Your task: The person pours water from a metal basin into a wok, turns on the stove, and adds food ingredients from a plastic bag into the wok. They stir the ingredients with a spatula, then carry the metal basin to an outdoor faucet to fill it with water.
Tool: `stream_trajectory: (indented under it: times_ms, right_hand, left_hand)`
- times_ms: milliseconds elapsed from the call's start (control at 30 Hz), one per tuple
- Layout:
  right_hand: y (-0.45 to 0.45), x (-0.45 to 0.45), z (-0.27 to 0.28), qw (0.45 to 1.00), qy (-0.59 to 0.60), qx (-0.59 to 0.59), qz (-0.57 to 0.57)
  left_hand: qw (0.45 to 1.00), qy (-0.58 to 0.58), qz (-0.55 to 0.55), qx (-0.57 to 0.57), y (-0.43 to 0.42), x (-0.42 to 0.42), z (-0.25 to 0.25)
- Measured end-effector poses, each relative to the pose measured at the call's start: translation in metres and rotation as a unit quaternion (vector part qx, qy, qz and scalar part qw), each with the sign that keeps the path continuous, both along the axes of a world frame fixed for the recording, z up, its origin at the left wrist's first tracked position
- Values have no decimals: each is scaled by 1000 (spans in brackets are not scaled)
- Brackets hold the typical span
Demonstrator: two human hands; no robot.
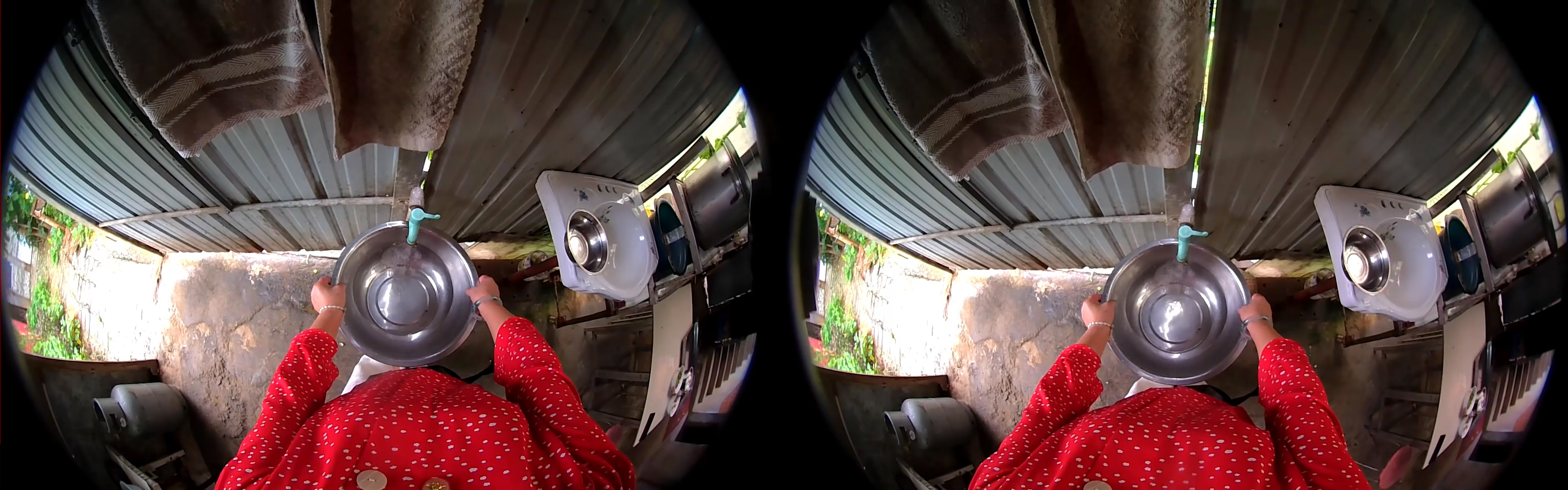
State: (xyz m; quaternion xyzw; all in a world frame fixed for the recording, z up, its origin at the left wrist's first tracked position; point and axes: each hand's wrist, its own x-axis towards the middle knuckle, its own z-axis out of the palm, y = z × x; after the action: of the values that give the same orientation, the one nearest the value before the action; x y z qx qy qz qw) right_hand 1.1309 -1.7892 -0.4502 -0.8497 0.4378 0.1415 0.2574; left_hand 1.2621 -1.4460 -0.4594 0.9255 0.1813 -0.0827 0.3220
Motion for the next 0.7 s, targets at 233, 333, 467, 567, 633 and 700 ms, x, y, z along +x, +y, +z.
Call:
stream_trajectory:
  times_ms: [233,333,467,567,633,700]
  right_hand:
    - [0,1,-2,1000,0,3,-2]
    - [2,1,2,1000,2,1,1]
    - [-2,-2,-10,1000,-7,0,-1]
    - [-6,-8,-30,999,-35,-19,-1]
    - [-3,-8,-22,999,-31,-17,-3]
    - [-2,-5,-10,1000,1,5,-7]
  left_hand:
    - [1000,2,-4,-8,1,0,7]
    - [1000,-5,-5,-5,1,-1,12]
    - [1000,1,4,-8,0,-1,11]
    - [1000,5,-2,-4,1,-2,11]
    - [1000,17,-9,-6,1,-2,13]
    - [1000,5,-10,-3,2,-2,8]
